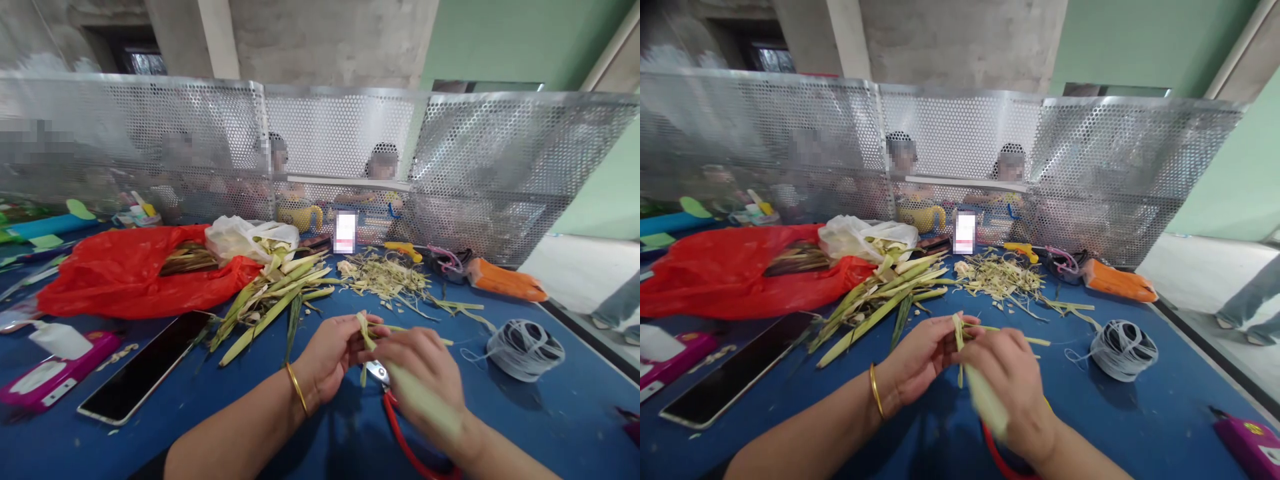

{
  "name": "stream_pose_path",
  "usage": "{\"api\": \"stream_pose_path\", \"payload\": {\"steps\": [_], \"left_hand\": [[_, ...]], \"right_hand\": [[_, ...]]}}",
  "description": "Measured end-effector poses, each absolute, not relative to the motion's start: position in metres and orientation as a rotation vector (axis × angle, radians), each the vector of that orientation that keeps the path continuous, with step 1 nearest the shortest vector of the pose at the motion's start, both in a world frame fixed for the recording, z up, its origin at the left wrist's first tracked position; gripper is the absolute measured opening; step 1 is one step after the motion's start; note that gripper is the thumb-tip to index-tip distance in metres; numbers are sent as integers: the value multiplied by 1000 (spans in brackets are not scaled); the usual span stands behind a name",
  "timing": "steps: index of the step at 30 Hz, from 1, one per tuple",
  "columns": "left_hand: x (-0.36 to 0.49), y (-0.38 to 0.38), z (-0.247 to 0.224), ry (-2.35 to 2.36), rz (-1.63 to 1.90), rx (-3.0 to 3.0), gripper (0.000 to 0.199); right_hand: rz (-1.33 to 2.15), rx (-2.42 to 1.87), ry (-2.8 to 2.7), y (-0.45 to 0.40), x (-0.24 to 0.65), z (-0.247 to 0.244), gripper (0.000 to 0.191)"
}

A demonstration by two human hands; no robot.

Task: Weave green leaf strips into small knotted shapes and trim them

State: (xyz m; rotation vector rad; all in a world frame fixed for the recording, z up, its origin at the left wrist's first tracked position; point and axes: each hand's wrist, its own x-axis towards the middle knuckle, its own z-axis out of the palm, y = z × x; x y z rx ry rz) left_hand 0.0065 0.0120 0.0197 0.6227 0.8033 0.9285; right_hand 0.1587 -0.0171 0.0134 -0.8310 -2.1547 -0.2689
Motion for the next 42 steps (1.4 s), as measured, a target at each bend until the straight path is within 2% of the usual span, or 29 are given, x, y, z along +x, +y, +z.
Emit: {"api": "stream_pose_path", "payload": {"steps": [2, 4, 8, 19, 25, 27, 30, 36, 42], "left_hand": [[6, 12, 22, 827, 933, 679, 22], [5, 12, 23, 855, 948, 716, 22], [5, 14, 22, 906, 998, 709, 23], [3, 13, 24, 824, 1019, 738, 26], [4, 18, 17, 904, 1115, 732, 22], [3, 23, 15, 934, 1188, 729, 22], [0, 29, 13, 992, 1273, 728, 24], [3, 27, 15, 1044, 1226, 800, 27], [9, 17, 16, 977, 1063, 915, 23]], "right_hand": [[14, -1048, -1904, -12, 164, 19, 16], [269, -1213, -1734, -5, 167, 21, 23], [622, -1286, -1613, 6, 168, 13, 31], [707, -1304, -1607, 3, 162, 3, 32], [1194, -1462, -1372, 6, 155, 0, 37], [1295, -1430, -1379, 2, 154, 3, 33], [1182, -1266, -1564, -6, 154, 11, 21], [750, -984, -2182, -13, 161, 28, 23], [273, -960, -2039, -4, 171, 25, 15]]}}
